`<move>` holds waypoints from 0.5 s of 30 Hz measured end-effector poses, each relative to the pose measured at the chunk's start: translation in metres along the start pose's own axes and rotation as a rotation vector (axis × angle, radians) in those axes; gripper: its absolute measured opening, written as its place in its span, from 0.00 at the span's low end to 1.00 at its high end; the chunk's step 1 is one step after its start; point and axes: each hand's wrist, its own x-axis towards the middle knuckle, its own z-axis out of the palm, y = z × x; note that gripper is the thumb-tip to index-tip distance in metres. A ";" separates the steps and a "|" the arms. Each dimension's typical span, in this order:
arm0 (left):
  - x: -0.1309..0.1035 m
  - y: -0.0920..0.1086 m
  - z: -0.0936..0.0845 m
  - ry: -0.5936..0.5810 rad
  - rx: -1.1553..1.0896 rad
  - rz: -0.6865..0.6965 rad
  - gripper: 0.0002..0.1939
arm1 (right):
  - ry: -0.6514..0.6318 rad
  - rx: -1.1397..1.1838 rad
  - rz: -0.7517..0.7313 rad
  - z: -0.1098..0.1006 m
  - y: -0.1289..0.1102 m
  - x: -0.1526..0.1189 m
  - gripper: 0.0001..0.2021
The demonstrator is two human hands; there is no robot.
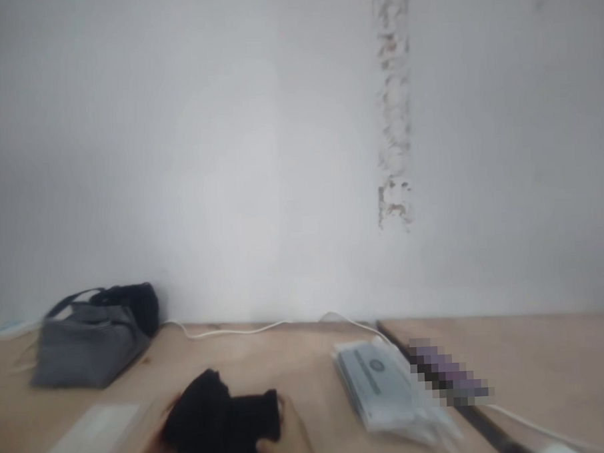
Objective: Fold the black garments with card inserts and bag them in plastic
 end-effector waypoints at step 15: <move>-0.003 0.002 0.019 -0.181 0.586 0.278 0.17 | 0.400 -0.623 -0.041 -0.046 0.007 0.013 0.28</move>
